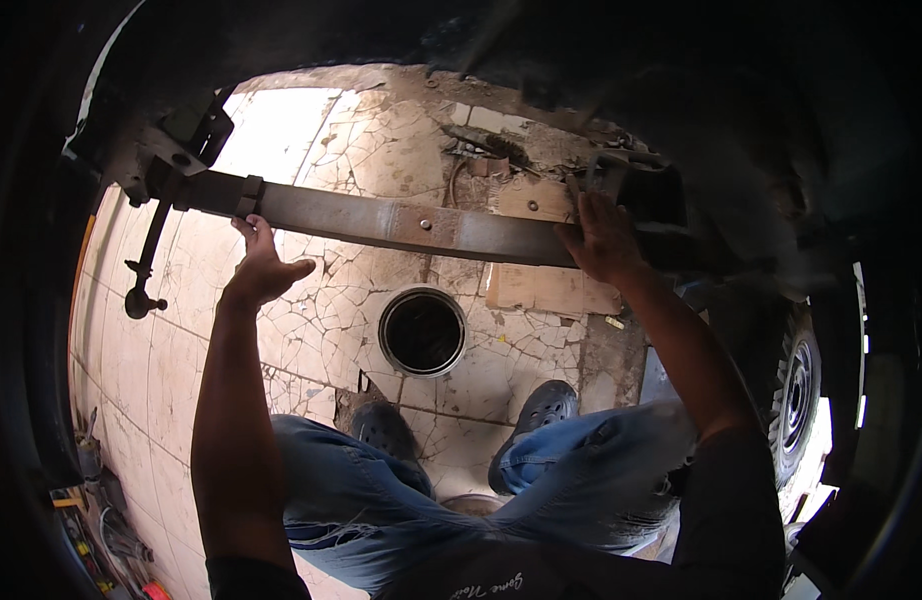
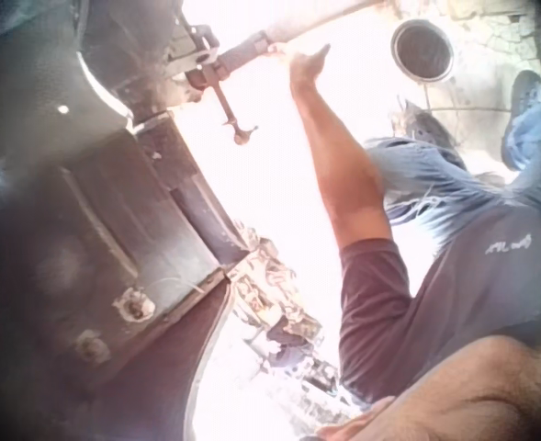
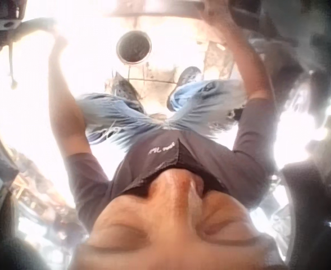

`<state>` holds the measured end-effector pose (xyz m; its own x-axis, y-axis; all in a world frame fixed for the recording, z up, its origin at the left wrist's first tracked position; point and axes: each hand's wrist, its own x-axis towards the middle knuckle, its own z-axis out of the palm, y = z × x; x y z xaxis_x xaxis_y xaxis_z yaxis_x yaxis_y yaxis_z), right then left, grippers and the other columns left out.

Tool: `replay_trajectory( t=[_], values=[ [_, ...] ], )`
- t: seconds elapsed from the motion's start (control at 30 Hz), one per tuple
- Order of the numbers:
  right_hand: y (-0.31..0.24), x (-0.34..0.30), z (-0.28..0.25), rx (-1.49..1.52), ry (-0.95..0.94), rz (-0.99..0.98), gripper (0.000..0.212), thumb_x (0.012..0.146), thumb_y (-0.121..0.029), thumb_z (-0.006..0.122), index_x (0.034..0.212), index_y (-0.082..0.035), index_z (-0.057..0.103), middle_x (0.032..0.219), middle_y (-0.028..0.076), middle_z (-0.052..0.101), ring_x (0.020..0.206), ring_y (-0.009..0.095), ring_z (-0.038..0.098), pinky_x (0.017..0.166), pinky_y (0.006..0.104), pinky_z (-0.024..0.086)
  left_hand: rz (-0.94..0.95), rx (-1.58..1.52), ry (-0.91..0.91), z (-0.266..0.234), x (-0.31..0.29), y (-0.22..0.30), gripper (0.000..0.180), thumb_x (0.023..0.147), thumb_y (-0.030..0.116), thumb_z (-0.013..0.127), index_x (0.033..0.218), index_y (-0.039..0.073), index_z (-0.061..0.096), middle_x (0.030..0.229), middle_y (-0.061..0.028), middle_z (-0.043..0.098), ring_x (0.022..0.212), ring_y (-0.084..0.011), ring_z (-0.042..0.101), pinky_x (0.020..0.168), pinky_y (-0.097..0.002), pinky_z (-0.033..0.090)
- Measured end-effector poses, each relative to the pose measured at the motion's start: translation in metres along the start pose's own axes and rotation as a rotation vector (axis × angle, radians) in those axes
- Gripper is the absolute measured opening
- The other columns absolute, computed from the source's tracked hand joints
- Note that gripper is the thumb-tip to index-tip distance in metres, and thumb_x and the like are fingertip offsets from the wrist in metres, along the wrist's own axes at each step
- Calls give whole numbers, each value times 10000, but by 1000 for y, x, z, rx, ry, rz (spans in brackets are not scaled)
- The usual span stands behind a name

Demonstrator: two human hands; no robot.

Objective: The person scrubs a metal bar on the underside of a vehicle using a small rectangular pad. The person repeatedly rubs the pad along the surface of the bar while standing in a service pit.

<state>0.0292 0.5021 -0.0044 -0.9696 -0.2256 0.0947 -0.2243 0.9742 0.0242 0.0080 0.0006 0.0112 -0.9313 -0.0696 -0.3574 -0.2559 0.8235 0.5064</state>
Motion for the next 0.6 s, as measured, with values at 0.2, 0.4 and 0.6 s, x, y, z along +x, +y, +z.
replay_trajectory(
  t=[0.2,0.4,0.6],
  values=[
    [-12,-35,9,-88,30,-100,847,954,-585,483,1460,75,320,1527,295,297,1457,434,228,1182,557,188,48,-52,-12,-1,-6,1,1277,786,342,807,1474,-110,-169,1522,-342,-293,1497,-388,-18,1196,-374,224],
    [-3,-37,17,-36,26,-87,863,957,-588,483,1517,18,231,1574,234,250,1491,382,164,1179,577,175,-1,1,24,8,3,0,1323,765,370,818,1452,-134,-194,1493,-387,-300,1477,-383,-153,1208,-359,151],
    [3,-14,7,44,62,-14,784,940,-487,562,1452,54,318,1486,270,358,1409,430,302,1130,559,253,65,-102,10,3,0,3,1311,763,359,821,1462,-129,-175,1503,-378,-293,1485,-377,-118,1203,-360,176]
  ],
)
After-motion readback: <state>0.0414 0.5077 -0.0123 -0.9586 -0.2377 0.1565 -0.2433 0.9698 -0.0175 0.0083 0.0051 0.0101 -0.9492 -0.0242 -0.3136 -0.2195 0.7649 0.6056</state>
